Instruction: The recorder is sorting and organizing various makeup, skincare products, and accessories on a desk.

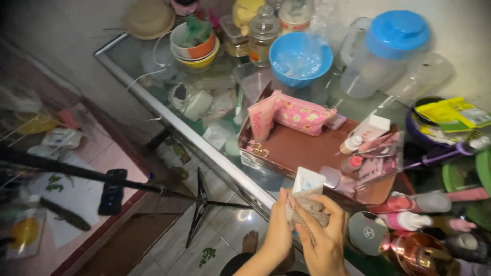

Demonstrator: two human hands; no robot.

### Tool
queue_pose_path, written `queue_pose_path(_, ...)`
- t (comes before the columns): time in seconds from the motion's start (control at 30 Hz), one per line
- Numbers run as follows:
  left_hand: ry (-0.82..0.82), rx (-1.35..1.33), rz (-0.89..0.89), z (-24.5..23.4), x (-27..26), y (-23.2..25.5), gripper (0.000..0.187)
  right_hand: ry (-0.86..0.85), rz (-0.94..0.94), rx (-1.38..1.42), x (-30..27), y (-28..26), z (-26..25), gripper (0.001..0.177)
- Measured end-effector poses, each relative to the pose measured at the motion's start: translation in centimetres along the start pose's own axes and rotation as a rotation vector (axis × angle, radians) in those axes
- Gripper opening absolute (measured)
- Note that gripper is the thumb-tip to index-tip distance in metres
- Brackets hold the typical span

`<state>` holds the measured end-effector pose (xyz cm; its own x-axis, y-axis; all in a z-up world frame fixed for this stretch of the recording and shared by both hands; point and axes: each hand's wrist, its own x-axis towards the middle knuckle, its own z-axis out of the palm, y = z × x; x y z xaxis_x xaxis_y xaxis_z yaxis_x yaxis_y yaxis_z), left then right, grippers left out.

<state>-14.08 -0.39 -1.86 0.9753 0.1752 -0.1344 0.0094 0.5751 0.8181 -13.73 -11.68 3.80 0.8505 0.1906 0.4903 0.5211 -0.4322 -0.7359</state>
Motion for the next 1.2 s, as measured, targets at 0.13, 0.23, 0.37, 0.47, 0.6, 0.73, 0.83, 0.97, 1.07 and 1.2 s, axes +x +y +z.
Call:
queue_pose_path(0.13, -0.023, 0.008, -0.160, -1.2, -0.3, -1.1, 0.061, -0.099, -0.189, -0.304, 0.5, 0.6, -1.1, 0.048)
queue_pose_path(0.23, -0.101, 0.053, -0.122, -0.7, -0.1, -0.2, 0.062, -0.035, -0.209, -0.370, 1.1, 0.9, -1.4, 0.049)
queue_pose_path(0.37, -0.101, 0.087, -0.139, 0.6, -0.5, 2.4, 0.054, 0.008, -0.235, -0.408, 2.6, 1.5, -1.7, 0.049)
queue_pose_path(0.47, -0.141, 0.146, -0.136, 0.5, -0.9, 3.2, 0.049, 0.089, -0.190, -0.441, 3.7, 3.1, -2.3, 0.041)
queue_pose_path(0.6, -0.164, 0.309, 0.009, 0.7, -1.4, 4.7, 0.040, 0.126, -0.033, -0.369, 3.9, 6.2, -3.5, 0.029)
queue_pose_path(0.73, -0.088, 0.820, 0.180, 0.6, -1.2, 5.8, 0.046, 0.179, 0.020, -0.215, 3.4, 3.6, -3.8, 0.023)
queue_pose_path(0.83, -0.034, 0.892, 0.177, 0.5, -1.0, 5.5, 0.048, 0.033, -0.188, -0.380, 2.0, 0.8, -2.4, 0.043)
queue_pose_path(0.97, -0.049, 0.861, 0.290, 0.6, -1.1, 5.7, 0.046, -0.183, -0.331, -0.365, 1.6, 1.6, -2.3, 0.052)
queue_pose_path(1.07, -0.043, 0.901, 0.316, 0.9, -1.3, 5.8, 0.043, -0.154, -0.421, -0.327, 2.5, 3.7, -3.6, 0.052)
queue_pose_path(1.2, -0.037, 0.880, 0.315, 0.9, -1.8, 6.1, 0.045, -0.044, -0.247, -0.456, 3.4, 4.9, -5.1, 0.045)
